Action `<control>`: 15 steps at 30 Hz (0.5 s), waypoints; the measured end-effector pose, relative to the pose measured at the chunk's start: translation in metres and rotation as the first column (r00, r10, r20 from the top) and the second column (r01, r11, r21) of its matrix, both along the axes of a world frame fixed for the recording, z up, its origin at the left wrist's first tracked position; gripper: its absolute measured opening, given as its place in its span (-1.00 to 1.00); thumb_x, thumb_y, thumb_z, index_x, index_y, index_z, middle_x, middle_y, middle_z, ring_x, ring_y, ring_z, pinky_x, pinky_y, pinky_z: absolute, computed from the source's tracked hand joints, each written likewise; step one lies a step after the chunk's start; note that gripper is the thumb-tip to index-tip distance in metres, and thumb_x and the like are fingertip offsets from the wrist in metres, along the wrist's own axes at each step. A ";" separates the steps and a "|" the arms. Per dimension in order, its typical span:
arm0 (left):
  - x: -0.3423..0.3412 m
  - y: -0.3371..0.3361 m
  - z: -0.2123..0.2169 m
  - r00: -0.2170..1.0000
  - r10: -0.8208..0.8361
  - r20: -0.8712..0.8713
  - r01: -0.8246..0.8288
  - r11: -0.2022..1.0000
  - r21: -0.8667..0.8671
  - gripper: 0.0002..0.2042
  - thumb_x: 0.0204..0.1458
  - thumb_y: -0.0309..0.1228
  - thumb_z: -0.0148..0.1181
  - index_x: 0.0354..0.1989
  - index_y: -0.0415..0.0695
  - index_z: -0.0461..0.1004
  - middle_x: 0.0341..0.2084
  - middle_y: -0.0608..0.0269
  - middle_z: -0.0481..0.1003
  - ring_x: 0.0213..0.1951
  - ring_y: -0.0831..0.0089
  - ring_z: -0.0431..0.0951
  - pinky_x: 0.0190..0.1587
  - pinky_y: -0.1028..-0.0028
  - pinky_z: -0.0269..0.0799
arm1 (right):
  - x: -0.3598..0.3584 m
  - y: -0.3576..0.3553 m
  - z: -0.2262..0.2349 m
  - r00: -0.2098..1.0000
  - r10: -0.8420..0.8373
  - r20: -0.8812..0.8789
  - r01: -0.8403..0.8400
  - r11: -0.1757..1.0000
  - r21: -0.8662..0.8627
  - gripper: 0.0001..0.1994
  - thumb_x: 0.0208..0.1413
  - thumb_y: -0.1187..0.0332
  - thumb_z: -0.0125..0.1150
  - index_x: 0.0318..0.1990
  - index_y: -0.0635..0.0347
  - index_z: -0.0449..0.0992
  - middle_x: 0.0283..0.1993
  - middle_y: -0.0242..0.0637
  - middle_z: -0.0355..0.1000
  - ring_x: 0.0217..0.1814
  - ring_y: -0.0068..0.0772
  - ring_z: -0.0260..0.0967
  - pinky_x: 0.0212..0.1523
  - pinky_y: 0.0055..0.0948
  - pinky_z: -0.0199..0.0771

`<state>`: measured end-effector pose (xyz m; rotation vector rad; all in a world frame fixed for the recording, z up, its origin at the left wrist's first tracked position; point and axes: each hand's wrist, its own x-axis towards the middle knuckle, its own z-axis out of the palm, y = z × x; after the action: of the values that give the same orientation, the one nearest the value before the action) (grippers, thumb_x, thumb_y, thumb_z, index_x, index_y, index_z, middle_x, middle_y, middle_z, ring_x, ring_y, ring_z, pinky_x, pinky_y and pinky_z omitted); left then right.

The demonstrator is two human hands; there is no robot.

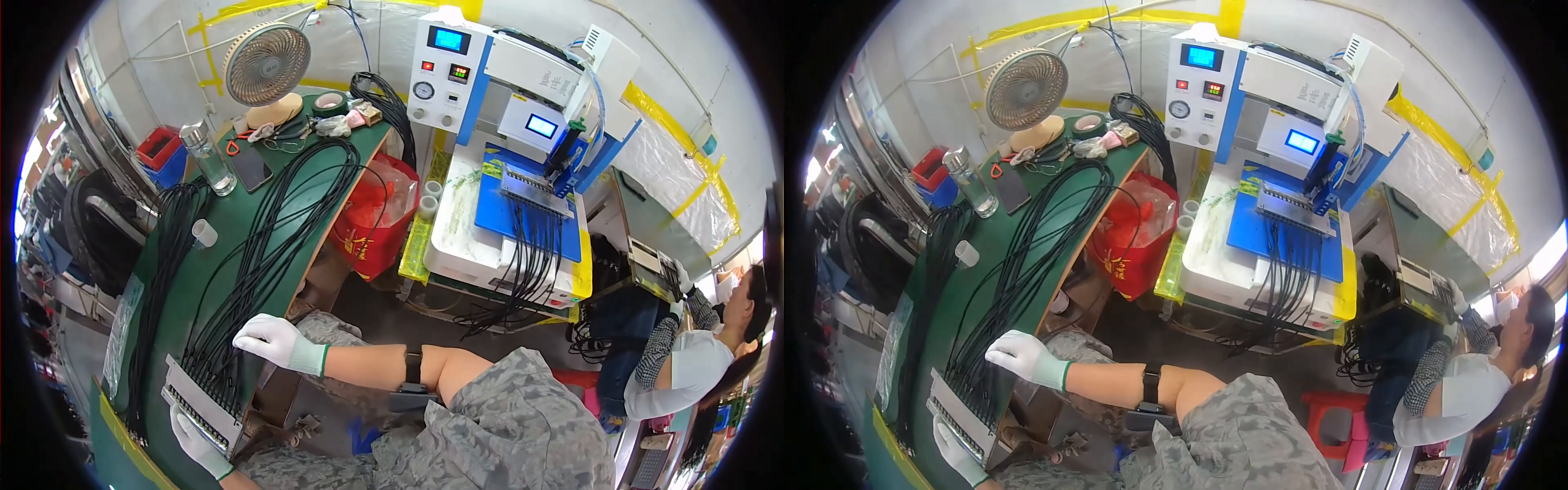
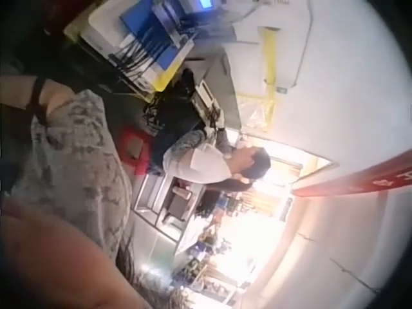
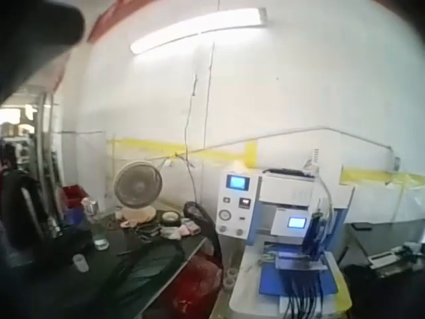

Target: Placing individual black electrical cables into the slots of a metal assembly fixture.

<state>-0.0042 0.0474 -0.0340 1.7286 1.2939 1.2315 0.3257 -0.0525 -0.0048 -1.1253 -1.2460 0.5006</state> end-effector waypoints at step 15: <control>0.021 -0.030 0.024 0.968 0.213 -0.135 -0.177 0.955 0.240 -0.76 0.13 -0.44 0.10 -0.07 -0.26 0.51 -0.06 0.07 0.50 0.03 0.28 0.46 0.16 0.39 0.28 | -0.009 -0.008 0.005 0.980 0.102 -0.174 -0.120 0.988 -0.096 -0.84 0.16 0.46 0.11 -0.23 0.31 0.60 -0.19 -0.21 0.54 -0.09 -0.36 0.46 0.01 -0.44 0.39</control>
<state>0.0171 0.0170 -0.0101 1.9293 1.4971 1.4239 0.3165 -0.0606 0.0004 -1.0822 -1.1488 0.7388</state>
